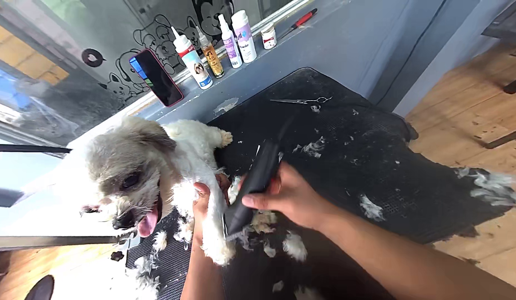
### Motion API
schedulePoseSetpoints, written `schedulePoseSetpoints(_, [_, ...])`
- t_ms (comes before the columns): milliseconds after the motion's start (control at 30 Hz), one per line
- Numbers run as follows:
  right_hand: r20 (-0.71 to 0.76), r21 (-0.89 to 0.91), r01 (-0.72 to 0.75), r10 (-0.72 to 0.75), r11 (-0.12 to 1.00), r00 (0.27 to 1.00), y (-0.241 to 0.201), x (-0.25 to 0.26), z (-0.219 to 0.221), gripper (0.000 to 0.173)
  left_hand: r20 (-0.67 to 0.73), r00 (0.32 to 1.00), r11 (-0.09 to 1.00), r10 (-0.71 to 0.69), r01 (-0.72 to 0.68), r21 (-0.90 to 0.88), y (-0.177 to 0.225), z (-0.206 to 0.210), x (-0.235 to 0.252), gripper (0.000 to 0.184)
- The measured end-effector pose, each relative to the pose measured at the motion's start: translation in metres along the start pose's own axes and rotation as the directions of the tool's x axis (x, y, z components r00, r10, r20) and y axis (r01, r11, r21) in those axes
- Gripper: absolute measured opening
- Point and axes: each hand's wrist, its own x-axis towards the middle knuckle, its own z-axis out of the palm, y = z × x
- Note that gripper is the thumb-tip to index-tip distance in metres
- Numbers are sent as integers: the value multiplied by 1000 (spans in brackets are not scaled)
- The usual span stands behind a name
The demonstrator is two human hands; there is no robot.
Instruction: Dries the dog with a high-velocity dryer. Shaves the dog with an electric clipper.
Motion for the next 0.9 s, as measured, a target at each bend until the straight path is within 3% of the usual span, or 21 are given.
schedulePoseSetpoints(100, [-33, -24, 226, -227, 974, 973, -6, 18, 4, 49, -51, 999, 999, -6, 4, -40, 7, 10, -4, 53])
schedulePoseSetpoints(200, [-57, -72, 268, -272, 961, 960, -3, 23, 13, 55, -7, 999, 993, 48, -48, -108, 8, 16, -2, 47])
schedulePoseSetpoints(333, [-41, -64, 177, -180, 982, 983, 1, 12, 18, 61, -46, 995, 995, 85, -87, -47, 6, 19, -4, 41])
schedulePoseSetpoints(467, [11, -78, 145, -145, 986, 989, 12, -9, 28, 56, -28, 993, 993, 118, -118, 21, 7, 21, -2, 44])
schedulePoseSetpoints(567, [163, -156, 156, -131, 975, 978, 23, -28, 32, 50, -29, 999, 998, 38, -39, -56, -5, 8, -2, 55])
schedulePoseSetpoints(667, [337, -203, -14, 83, 979, 938, 19, -27, 15, 56, -141, 987, 996, -72, 78, 36, 5, 18, -10, 49])
schedulePoseSetpoints(733, [227, -65, -82, 94, 995, 969, 19, -22, -3, 49, -134, 988, 993, -76, 88, 83, 12, 27, -9, 34])
schedulePoseSetpoints(833, [-79, 178, 83, -70, 980, 994, 26, -5, -18, 52, -10, 1000, 998, -14, 15, 65, 9, 20, -6, 27])
schedulePoseSetpoints(900, [-240, 288, 126, -56, 949, 969, 32, 8, -20, 61, -117, 993, 1000, 17, -15, 11, 9, 28, -6, 22])
